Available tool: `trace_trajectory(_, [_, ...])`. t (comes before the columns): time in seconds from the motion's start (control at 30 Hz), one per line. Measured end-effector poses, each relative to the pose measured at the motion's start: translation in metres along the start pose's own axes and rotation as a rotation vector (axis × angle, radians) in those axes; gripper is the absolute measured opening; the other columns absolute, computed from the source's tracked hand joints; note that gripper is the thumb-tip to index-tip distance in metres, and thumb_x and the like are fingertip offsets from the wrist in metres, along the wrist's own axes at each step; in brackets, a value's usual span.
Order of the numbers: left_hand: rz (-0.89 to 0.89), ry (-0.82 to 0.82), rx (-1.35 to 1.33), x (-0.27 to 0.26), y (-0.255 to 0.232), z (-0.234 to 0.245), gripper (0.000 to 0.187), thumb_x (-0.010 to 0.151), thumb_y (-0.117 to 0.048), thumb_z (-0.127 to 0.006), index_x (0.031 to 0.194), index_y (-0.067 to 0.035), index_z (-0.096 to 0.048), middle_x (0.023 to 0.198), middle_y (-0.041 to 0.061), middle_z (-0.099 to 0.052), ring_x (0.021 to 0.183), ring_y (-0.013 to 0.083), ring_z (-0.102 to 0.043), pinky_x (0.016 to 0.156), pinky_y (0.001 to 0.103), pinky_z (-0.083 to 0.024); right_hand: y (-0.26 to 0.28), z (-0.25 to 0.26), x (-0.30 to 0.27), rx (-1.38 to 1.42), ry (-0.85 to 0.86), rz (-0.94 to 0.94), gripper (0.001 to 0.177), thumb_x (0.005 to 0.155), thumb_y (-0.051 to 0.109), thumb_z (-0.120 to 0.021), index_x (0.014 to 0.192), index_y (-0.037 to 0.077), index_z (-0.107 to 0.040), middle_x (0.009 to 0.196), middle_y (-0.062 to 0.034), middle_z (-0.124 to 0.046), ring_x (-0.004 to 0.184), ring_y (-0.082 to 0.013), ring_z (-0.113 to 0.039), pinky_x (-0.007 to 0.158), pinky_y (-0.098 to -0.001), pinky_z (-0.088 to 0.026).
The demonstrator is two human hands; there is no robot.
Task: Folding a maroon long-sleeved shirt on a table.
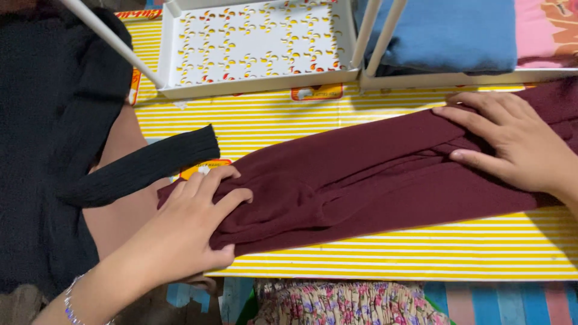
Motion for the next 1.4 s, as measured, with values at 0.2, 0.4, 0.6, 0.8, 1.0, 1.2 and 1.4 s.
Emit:
trace_trajectory(0.2, [0.069, -0.042, 0.162, -0.007, 0.026, 0.001, 0.074, 0.067, -0.046, -0.078, 0.133, -0.017, -0.061, 0.145, 0.021, -0.046, 0.122, 0.043, -0.047, 0.101, 0.053, -0.039, -0.024, 0.002, -0.019, -0.055, -0.023, 0.019, 0.06, 0.096, 0.041, -0.048, 0.151, 0.017, -0.048, 0.15, -0.0172, -0.047, 0.14, -0.0383, -0.043, 0.117, -0.0504, -0.031])
trace_trajectory(0.4, [0.162, -0.009, 0.134, 0.004, 0.039, 0.02, 0.065, 0.069, -0.043, -0.08, 0.127, -0.017, -0.063, 0.122, 0.017, -0.058, 0.111, 0.0383, -0.048, 0.098, 0.05, -0.041, 0.032, 0.011, 0.02, -0.011, -0.015, 0.071, 0.062, 0.095, 0.043, -0.053, 0.149, 0.012, -0.048, 0.153, -0.0194, -0.046, 0.142, -0.0383, -0.042, 0.118, -0.0506, -0.033])
trace_trajectory(0.6, [0.062, 0.108, -0.089, 0.02, 0.045, 0.014, 0.041, 0.071, -0.034, -0.08, 0.101, -0.012, -0.061, 0.096, 0.015, -0.059, 0.103, 0.0346, -0.051, 0.09, 0.045, -0.044, 0.18, 0.011, 0.08, 0.159, 0.032, 0.574, 0.071, 0.092, 0.057, -0.054, 0.149, 0.017, -0.044, 0.155, -0.0179, -0.041, 0.143, -0.0368, -0.039, 0.116, -0.0521, -0.03])
trace_trajectory(0.8, [0.016, 0.104, -0.265, 0.018, 0.054, 0.025, 0.038, 0.073, -0.024, -0.079, 0.1, -0.01, -0.056, 0.087, 0.01, -0.059, 0.089, 0.027, -0.058, 0.079, 0.04, -0.048, 0.228, -0.029, 0.104, 0.273, 0.152, 0.818, 0.07, 0.099, 0.057, -0.051, 0.155, 0.016, -0.041, 0.162, -0.0176, -0.035, 0.15, -0.0371, -0.031, 0.121, -0.0539, -0.023])
trace_trajectory(1.0, [0.288, -0.264, -0.475, -0.007, 0.117, 0.042, 0.054, 0.082, -0.018, -0.08, 0.131, -0.01, -0.059, 0.091, 0.012, -0.058, 0.078, 0.0198, -0.053, 0.066, 0.038, -0.047, 0.229, -0.032, 0.111, 0.317, 0.137, 0.774, 0.068, 0.099, 0.053, -0.051, 0.155, 0.016, -0.042, 0.162, -0.0192, -0.035, 0.151, -0.0392, -0.029, 0.121, -0.0552, -0.021])
trace_trajectory(1.2, [0.61, -0.283, -0.27, -0.033, 0.137, 0.027, 0.049, 0.097, -0.044, -0.065, 0.125, -0.004, -0.068, 0.094, 0.016, -0.072, 0.081, 0.0236, -0.067, 0.074, 0.037, -0.053, 0.227, -0.031, 0.112, 0.341, 0.136, 0.753, 0.063, 0.099, 0.047, -0.053, 0.154, 0.017, -0.045, 0.162, -0.0176, -0.037, 0.152, -0.0375, -0.031, 0.122, -0.0536, -0.022])
trace_trajectory(1.4, [0.495, -0.231, -0.204, -0.022, 0.092, 0.017, 0.075, 0.09, -0.056, -0.072, 0.128, 0.004, -0.046, 0.106, 0.025, -0.066, 0.099, 0.0386, -0.067, 0.086, 0.045, -0.052, 0.229, -0.028, 0.113, 0.334, 0.111, 0.753, 0.063, 0.099, 0.047, -0.054, 0.153, 0.016, -0.045, 0.16, -0.0178, -0.039, 0.151, -0.0375, -0.032, 0.122, -0.0531, -0.023])
Point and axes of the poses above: each hand's wrist, its own x-axis towards the middle knuckle, its own z-axis out of the back of the hand, y = z × x, the point moved 9 cm from there along x, towards the middle knuckle
